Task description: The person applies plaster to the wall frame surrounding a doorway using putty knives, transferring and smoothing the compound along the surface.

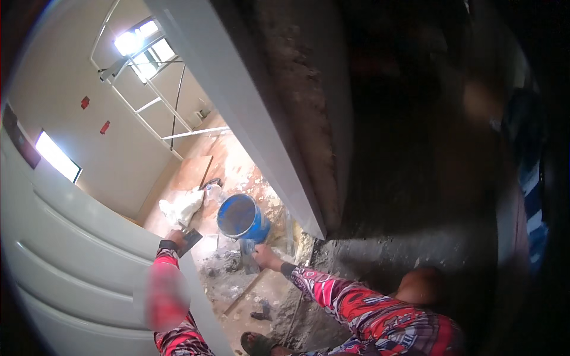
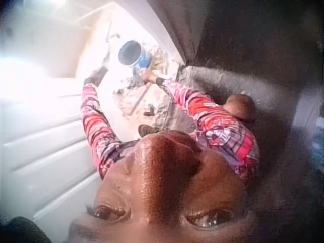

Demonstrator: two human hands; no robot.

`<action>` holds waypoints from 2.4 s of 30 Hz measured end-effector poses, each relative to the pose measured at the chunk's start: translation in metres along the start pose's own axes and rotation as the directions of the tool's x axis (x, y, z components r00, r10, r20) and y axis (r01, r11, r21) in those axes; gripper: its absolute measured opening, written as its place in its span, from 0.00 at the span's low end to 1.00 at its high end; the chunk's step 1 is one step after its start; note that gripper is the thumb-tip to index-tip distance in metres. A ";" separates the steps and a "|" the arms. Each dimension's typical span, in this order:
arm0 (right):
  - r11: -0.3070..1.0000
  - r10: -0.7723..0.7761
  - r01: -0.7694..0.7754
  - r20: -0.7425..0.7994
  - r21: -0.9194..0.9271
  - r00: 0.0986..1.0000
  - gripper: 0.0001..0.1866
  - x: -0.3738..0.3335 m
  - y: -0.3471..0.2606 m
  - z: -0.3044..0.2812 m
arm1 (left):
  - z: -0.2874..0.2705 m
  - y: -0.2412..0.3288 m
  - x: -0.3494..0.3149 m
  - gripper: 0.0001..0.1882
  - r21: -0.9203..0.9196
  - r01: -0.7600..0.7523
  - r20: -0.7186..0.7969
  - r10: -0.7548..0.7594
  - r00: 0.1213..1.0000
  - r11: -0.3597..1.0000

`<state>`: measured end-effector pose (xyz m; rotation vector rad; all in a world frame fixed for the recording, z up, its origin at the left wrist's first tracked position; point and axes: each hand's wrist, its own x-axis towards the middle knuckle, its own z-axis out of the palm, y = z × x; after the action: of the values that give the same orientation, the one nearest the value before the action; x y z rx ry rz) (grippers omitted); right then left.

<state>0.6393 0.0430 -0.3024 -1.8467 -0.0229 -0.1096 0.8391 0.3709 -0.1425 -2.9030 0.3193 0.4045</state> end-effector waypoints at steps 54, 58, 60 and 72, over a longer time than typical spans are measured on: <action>0.566 0.483 -0.528 0.264 0.634 0.835 0.10 -0.059 0.069 -0.054 | -0.155 0.440 -0.181 0.06 -0.073 -0.935 -0.847 0.473 0.243 0.348; 0.572 0.476 -0.526 0.267 0.630 0.838 0.10 -0.060 0.065 -0.061 | -0.156 0.445 -0.185 0.06 -0.090 -0.944 -0.851 0.468 0.237 0.317; 0.567 0.473 -0.536 0.285 0.626 0.834 0.10 -0.063 0.062 -0.060 | -0.151 0.446 -0.186 0.06 -0.091 -0.937 -0.839 0.482 0.254 0.336; 0.486 0.484 -0.606 0.382 0.630 0.787 0.11 -0.043 0.038 -0.034 | -0.003 0.271 -0.136 0.14 -0.213 -0.942 -0.954 0.153 0.257 0.258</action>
<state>0.5970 0.0011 -0.3335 -0.9562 0.3791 0.4542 0.6475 0.1355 -0.1439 -3.3041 2.1714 -1.2125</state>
